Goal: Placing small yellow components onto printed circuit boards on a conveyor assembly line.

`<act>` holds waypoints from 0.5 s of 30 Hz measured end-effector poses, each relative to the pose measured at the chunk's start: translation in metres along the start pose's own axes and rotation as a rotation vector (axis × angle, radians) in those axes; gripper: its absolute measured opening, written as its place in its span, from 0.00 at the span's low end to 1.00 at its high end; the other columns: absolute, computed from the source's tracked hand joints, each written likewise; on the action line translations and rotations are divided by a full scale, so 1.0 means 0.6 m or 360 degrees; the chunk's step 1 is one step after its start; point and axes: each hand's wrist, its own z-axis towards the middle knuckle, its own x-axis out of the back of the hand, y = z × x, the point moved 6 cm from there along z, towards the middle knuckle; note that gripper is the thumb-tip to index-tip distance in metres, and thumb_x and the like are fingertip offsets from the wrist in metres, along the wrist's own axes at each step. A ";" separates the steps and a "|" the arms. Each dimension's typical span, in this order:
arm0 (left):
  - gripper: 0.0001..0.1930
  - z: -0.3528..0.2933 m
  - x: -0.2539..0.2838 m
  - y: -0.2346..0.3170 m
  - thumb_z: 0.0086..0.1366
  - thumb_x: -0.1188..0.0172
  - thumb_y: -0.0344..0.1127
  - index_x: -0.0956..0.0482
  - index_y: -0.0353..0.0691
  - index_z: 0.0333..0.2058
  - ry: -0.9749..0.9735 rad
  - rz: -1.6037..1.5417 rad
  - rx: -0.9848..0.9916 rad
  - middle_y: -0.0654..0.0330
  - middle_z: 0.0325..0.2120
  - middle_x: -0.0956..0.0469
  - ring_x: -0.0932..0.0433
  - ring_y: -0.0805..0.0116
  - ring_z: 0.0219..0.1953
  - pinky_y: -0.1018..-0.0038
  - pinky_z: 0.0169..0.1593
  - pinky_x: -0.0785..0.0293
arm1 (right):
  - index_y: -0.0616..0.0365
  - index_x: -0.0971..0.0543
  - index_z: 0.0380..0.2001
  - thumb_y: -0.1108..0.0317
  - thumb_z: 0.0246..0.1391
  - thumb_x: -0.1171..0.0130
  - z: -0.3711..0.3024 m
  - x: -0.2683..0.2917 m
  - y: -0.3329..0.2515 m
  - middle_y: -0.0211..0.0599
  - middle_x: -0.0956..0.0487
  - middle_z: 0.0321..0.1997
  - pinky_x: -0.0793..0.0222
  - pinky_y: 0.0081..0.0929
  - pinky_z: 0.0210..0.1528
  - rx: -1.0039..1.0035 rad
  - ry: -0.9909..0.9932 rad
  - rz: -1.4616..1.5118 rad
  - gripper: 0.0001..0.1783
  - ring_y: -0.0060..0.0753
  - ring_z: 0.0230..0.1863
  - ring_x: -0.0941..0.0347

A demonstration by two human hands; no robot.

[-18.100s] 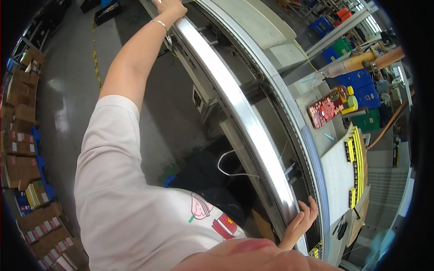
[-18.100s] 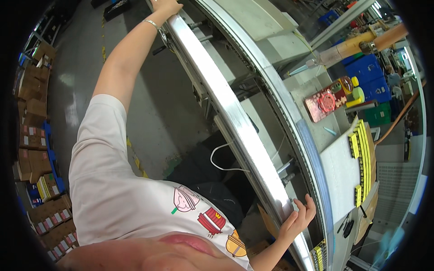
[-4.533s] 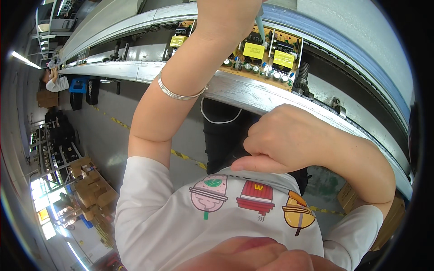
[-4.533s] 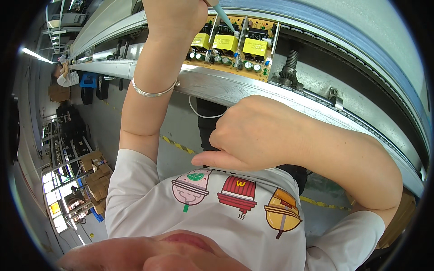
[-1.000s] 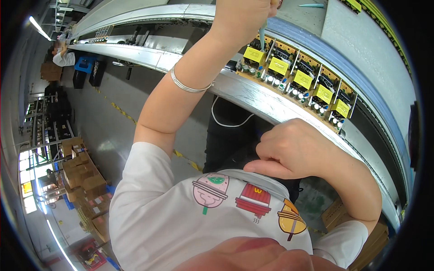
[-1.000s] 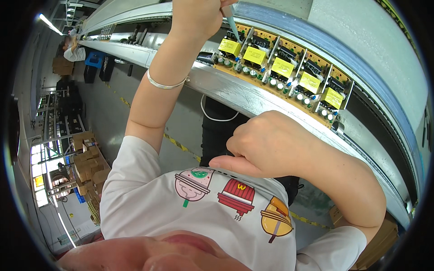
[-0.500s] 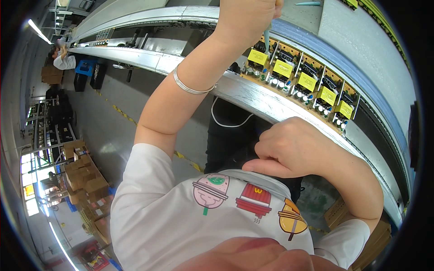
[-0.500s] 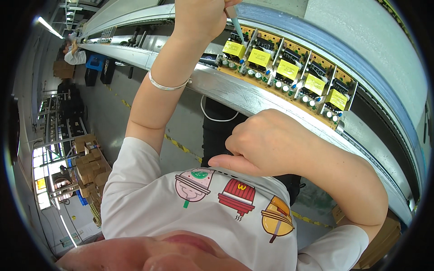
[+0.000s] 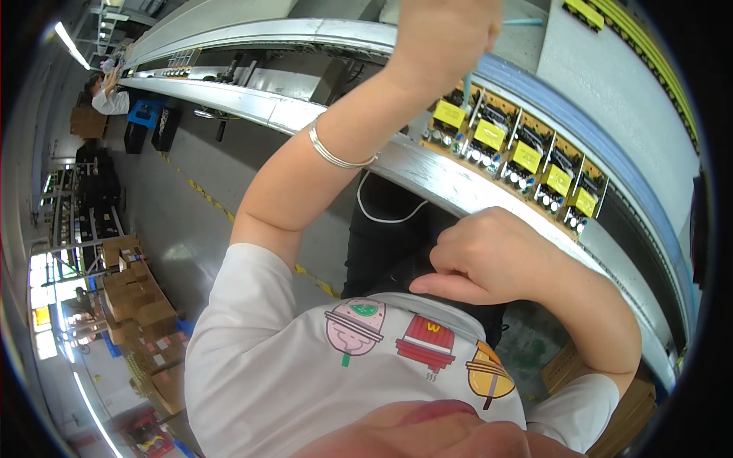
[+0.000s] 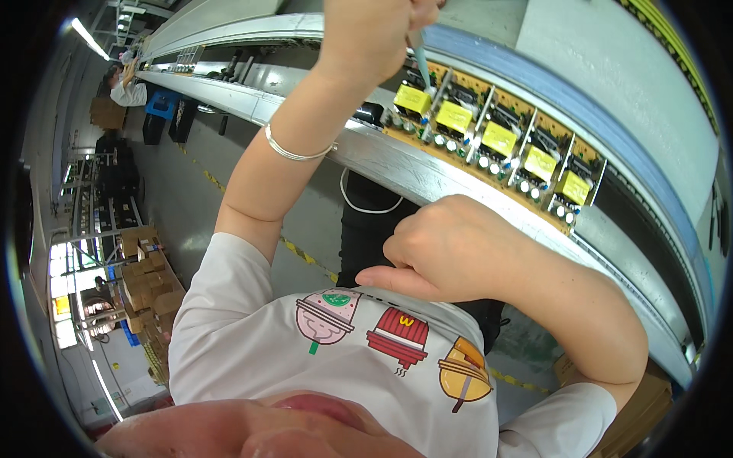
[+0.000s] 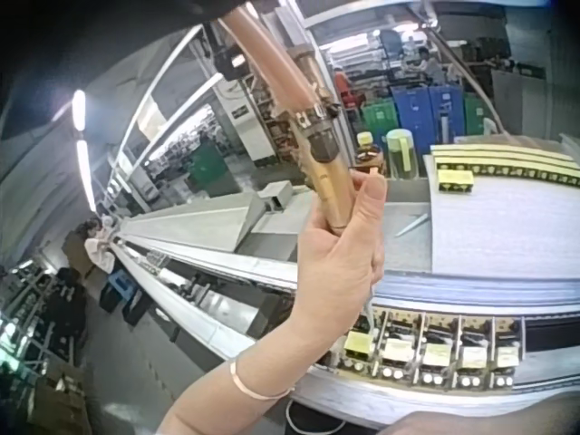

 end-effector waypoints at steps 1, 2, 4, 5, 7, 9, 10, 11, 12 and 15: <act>0.20 0.005 -0.006 -0.004 0.71 0.38 0.47 0.27 0.37 0.50 -0.0053 -0.0252 0.0070 0.59 0.26 0.23 0.23 0.72 0.25 0.79 0.28 0.27 | 0.57 0.23 0.13 0.48 0.64 0.45 -0.007 -0.002 -0.003 0.35 0.23 0.16 0.32 0.30 0.24 -0.0020 -0.0008 0.0034 0.30 0.45 0.19 0.27; 0.20 0.006 -0.036 -0.007 0.71 0.38 0.47 0.27 0.37 0.50 -0.0087 -0.0228 0.0047 0.59 0.26 0.23 0.23 0.72 0.25 0.79 0.28 0.27 | 0.57 0.23 0.13 0.48 0.64 0.45 -0.014 -0.002 -0.004 0.35 0.24 0.16 0.32 0.30 0.25 -0.0041 -0.0005 0.0056 0.30 0.45 0.19 0.28; 0.11 -0.018 -0.090 0.018 0.68 0.38 0.41 0.23 0.40 0.41 0.0413 0.1613 -0.0550 0.61 0.20 0.22 0.31 0.76 0.14 0.82 0.20 0.34 | 0.56 0.23 0.13 0.49 0.64 0.44 -0.017 -0.002 0.005 0.35 0.24 0.16 0.32 0.30 0.25 -0.0059 -0.0016 0.0080 0.29 0.44 0.19 0.28; 0.11 -0.017 -0.101 0.030 0.68 0.38 0.41 0.23 0.40 0.41 0.0398 0.1640 -0.0615 0.61 0.20 0.22 0.31 0.76 0.14 0.82 0.20 0.34 | 0.56 0.23 0.13 0.49 0.64 0.44 -0.013 -0.001 0.000 0.35 0.24 0.16 0.32 0.30 0.25 -0.0010 -0.0035 0.0034 0.29 0.44 0.19 0.28; 0.13 -0.012 -0.109 0.037 0.68 0.37 0.40 0.26 0.39 0.44 0.0335 0.1622 -0.0617 0.62 0.21 0.22 0.32 0.77 0.15 0.81 0.20 0.34 | 0.56 0.24 0.13 0.50 0.63 0.43 -0.012 -0.002 -0.004 0.34 0.25 0.15 0.33 0.29 0.25 -0.0034 -0.0064 0.0026 0.29 0.44 0.18 0.29; 0.16 -0.007 -0.109 0.046 0.68 0.37 0.40 0.28 0.38 0.47 0.0272 0.1586 -0.0589 0.62 0.21 0.22 0.32 0.78 0.16 0.81 0.21 0.34 | 0.56 0.24 0.12 0.50 0.63 0.42 -0.010 -0.003 -0.003 0.33 0.26 0.15 0.34 0.28 0.25 -0.0089 -0.0084 0.0033 0.29 0.43 0.17 0.30; 0.16 -0.005 -0.116 0.058 0.68 0.37 0.40 0.28 0.38 0.47 0.0262 0.1593 -0.0616 0.62 0.21 0.22 0.32 0.78 0.16 0.81 0.21 0.34 | 0.56 0.24 0.12 0.50 0.63 0.42 -0.008 -0.002 -0.005 0.33 0.26 0.15 0.34 0.28 0.25 -0.0074 -0.0093 0.0010 0.29 0.43 0.17 0.30; 0.17 -0.001 -0.120 0.075 0.68 0.37 0.40 0.29 0.37 0.49 0.0308 0.1727 -0.0650 0.61 0.23 0.21 0.30 0.76 0.18 0.79 0.24 0.32 | 0.56 0.24 0.14 0.51 0.63 0.41 -0.006 0.000 -0.005 0.33 0.26 0.16 0.34 0.28 0.26 -0.0071 -0.0102 -0.0018 0.27 0.42 0.19 0.30; 0.18 0.002 -0.124 0.092 0.69 0.38 0.40 0.30 0.36 0.51 0.0356 0.1859 -0.0681 0.59 0.25 0.21 0.29 0.74 0.20 0.76 0.28 0.30 | 0.55 0.23 0.16 0.51 0.62 0.41 -0.003 0.001 -0.005 0.32 0.25 0.18 0.33 0.28 0.27 -0.0070 -0.0110 -0.0044 0.25 0.42 0.20 0.29; 0.21 0.008 -0.125 0.128 0.70 0.40 0.39 0.31 0.34 0.55 0.0454 0.2119 -0.0765 0.57 0.28 0.20 0.26 0.71 0.24 0.72 0.34 0.26 | 0.55 0.21 0.19 0.53 0.61 0.40 0.007 0.003 -0.007 0.32 0.23 0.22 0.33 0.28 0.29 -0.0063 -0.0133 -0.0115 0.21 0.40 0.23 0.29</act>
